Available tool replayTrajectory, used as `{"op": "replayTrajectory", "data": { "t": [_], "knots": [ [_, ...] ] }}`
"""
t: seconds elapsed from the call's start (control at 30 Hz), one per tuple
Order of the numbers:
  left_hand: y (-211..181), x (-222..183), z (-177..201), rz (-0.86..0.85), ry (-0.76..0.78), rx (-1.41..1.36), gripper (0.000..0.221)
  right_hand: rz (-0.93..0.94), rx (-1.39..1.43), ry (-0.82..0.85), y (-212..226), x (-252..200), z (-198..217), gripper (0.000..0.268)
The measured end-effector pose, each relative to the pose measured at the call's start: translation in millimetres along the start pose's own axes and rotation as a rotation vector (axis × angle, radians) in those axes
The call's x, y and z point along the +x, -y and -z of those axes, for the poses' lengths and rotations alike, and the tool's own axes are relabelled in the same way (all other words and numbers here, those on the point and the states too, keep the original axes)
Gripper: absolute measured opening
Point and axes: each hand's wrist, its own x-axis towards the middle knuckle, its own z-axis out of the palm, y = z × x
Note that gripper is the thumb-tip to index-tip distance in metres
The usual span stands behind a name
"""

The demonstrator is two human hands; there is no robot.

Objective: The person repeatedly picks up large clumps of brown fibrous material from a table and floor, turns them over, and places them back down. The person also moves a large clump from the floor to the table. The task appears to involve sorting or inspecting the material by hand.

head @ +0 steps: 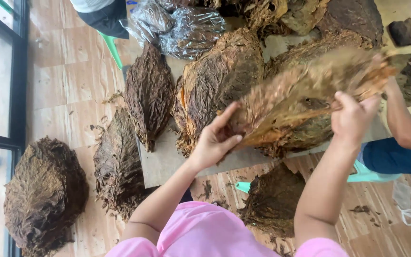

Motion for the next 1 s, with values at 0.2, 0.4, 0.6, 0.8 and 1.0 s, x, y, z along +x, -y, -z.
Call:
{"op": "replayTrajectory", "data": {
  "t": [0.2,0.4,0.6,0.8,1.0],
  "knots": [
    [-17.5,10.2,46.6,-0.104,-0.079,0.304,0.100,-0.007,0.237,0.086,-110.1,47.1,-39.0,0.073],
    [37.5,38.5,90.9,0.033,-0.217,0.354,0.102,-0.262,0.244,0.137,-236.4,53.4,-111.0,0.071],
    [103.9,43.9,124.8,0.209,-0.284,0.399,0.105,-0.540,0.201,0.233,-455.5,80.6,-85.1,0.077],
    [86.9,37.9,125.6,0.297,-0.254,0.530,0.109,-0.793,0.365,0.000,-416.8,38.8,-80.3,0.073],
    [27.7,53.7,95.3,0.137,-0.298,1.087,0.116,-0.275,-0.195,-0.061,-361.9,-21.8,-71.5,0.110]
  ]
}}
